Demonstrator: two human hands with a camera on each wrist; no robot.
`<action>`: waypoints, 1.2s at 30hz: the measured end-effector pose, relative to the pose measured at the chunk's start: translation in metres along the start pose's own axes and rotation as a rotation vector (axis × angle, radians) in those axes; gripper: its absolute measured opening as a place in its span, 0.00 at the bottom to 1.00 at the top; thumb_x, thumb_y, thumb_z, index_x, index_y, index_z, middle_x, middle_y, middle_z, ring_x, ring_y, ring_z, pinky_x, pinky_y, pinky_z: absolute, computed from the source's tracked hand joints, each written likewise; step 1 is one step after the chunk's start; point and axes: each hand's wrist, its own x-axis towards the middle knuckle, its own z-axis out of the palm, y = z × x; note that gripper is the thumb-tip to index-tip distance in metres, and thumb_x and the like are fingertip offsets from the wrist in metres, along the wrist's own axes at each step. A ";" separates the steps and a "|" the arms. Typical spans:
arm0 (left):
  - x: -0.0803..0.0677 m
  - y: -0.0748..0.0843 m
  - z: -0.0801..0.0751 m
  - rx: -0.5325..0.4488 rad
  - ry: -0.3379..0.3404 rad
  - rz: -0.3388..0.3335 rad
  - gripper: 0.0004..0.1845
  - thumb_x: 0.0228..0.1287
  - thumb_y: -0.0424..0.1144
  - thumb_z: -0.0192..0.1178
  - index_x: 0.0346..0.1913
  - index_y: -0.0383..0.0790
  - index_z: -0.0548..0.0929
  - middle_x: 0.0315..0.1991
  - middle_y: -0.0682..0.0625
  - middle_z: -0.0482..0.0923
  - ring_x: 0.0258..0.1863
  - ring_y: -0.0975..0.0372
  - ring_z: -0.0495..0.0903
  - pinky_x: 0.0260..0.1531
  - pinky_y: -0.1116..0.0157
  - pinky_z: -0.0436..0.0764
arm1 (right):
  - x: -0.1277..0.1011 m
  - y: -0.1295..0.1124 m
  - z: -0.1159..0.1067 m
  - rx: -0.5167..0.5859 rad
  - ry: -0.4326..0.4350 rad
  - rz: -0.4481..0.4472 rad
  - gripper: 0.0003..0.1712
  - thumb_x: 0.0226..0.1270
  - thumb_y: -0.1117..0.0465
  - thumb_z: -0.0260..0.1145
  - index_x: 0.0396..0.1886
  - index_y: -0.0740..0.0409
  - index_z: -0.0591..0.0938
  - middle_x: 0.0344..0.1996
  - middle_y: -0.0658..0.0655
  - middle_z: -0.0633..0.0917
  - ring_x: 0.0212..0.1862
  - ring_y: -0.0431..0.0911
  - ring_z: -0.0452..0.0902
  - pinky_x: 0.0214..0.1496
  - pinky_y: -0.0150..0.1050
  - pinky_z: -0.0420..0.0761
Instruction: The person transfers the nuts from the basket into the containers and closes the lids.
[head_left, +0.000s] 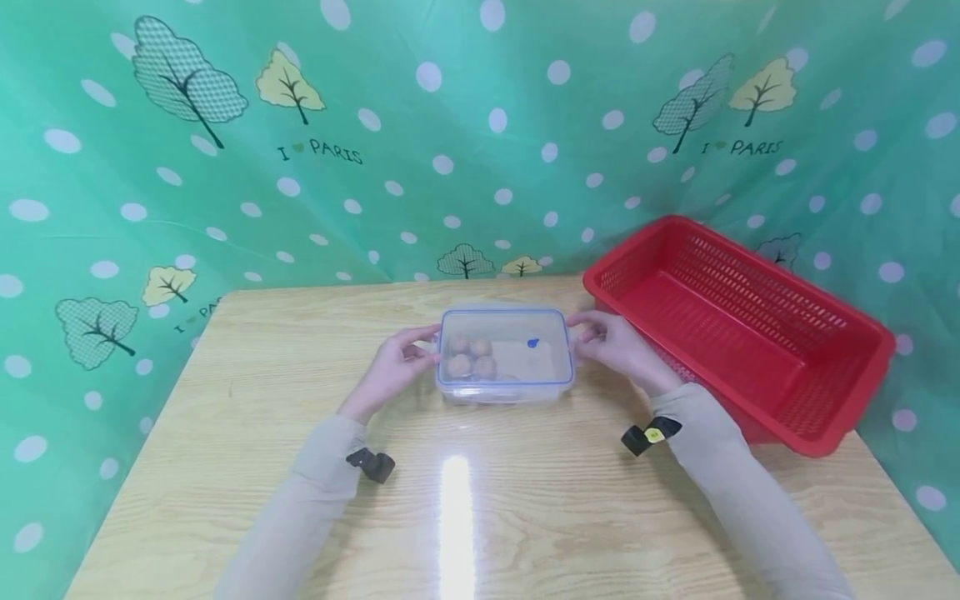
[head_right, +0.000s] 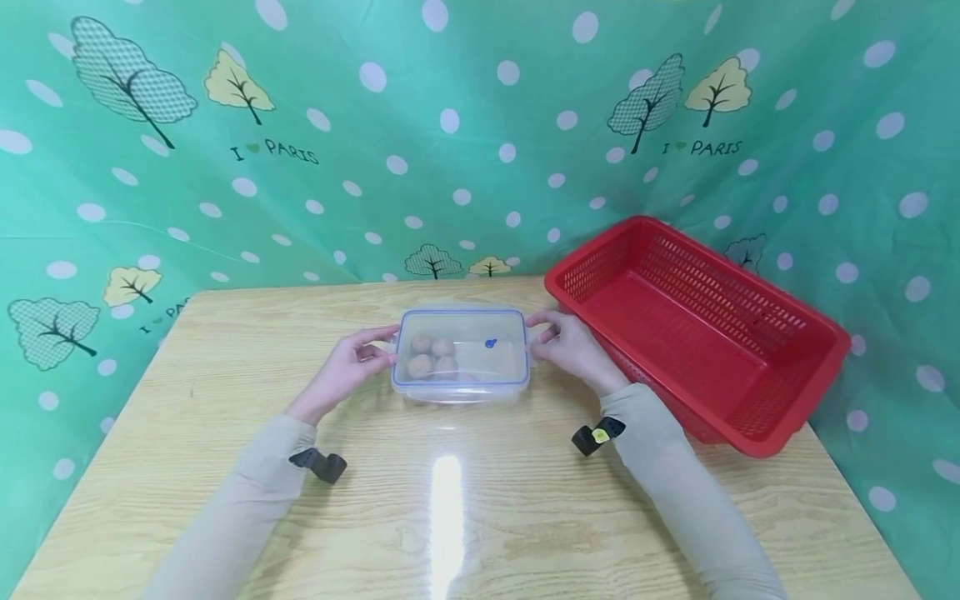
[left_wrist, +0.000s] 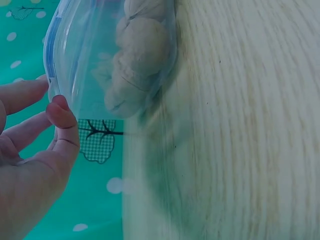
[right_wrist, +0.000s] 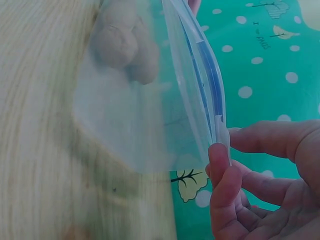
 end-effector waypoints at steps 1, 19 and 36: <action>-0.001 0.000 0.000 -0.006 -0.005 -0.001 0.28 0.62 0.28 0.62 0.66 0.32 0.71 0.58 0.37 0.72 0.40 0.52 0.80 0.40 0.64 0.82 | -0.001 0.000 0.000 -0.003 0.001 -0.001 0.26 0.58 0.64 0.66 0.59 0.56 0.78 0.36 0.59 0.81 0.36 0.52 0.76 0.35 0.41 0.79; -0.004 -0.005 0.004 -0.122 -0.025 -0.034 0.28 0.64 0.27 0.59 0.67 0.31 0.68 0.57 0.35 0.70 0.44 0.53 0.80 0.49 0.54 0.80 | -0.002 0.009 0.007 0.106 -0.009 0.009 0.27 0.57 0.64 0.67 0.59 0.56 0.77 0.38 0.61 0.80 0.38 0.53 0.77 0.41 0.51 0.81; -0.012 -0.008 0.000 -0.108 0.028 -0.046 0.28 0.64 0.29 0.61 0.67 0.32 0.67 0.59 0.33 0.71 0.50 0.46 0.78 0.50 0.56 0.79 | 0.006 -0.010 0.012 -0.087 0.038 -0.152 0.22 0.60 0.68 0.66 0.56 0.64 0.82 0.46 0.63 0.83 0.45 0.54 0.79 0.44 0.49 0.82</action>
